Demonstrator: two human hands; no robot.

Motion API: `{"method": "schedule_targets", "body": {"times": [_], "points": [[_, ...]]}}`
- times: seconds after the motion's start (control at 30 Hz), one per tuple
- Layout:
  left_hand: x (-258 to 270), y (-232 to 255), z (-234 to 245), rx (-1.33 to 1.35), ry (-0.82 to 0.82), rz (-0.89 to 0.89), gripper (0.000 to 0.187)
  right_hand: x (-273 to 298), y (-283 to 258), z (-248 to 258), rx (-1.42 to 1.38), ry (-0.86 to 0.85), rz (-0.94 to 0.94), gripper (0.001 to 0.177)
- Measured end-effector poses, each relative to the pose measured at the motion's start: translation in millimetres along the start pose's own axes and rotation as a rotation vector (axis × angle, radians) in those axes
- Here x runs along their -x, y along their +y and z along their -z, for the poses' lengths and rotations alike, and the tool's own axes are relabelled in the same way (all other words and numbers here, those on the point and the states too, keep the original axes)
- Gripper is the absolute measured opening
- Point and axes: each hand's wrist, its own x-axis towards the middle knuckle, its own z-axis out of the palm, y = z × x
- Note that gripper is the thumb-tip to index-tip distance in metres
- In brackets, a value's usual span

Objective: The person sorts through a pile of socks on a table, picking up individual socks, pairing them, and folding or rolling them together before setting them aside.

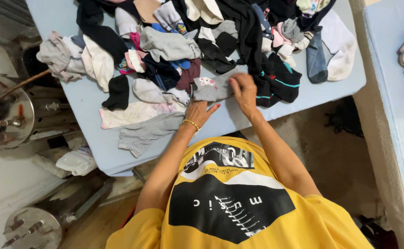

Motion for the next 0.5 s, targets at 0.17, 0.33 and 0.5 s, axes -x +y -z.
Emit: {"method": "schedule_targets", "body": {"times": [0.17, 0.33, 0.5], "points": [[-3.7, -3.5, -7.2, 1.006, 0.482, 0.484, 0.054, -14.8, 9.2, 2.5, 0.291, 0.144, 0.345, 0.074], [-9.2, -1.6, -20.3, 0.503, 0.866, 0.405, 0.059, -28.8, -14.9, 4.2, 0.368, -0.027, 0.131, 0.042], [7.2, 30.4, -5.8, 0.821, 0.770, 0.483, 0.037, -11.5, -102.1, 14.2, -0.008, -0.155, 0.413, 0.044]]}}
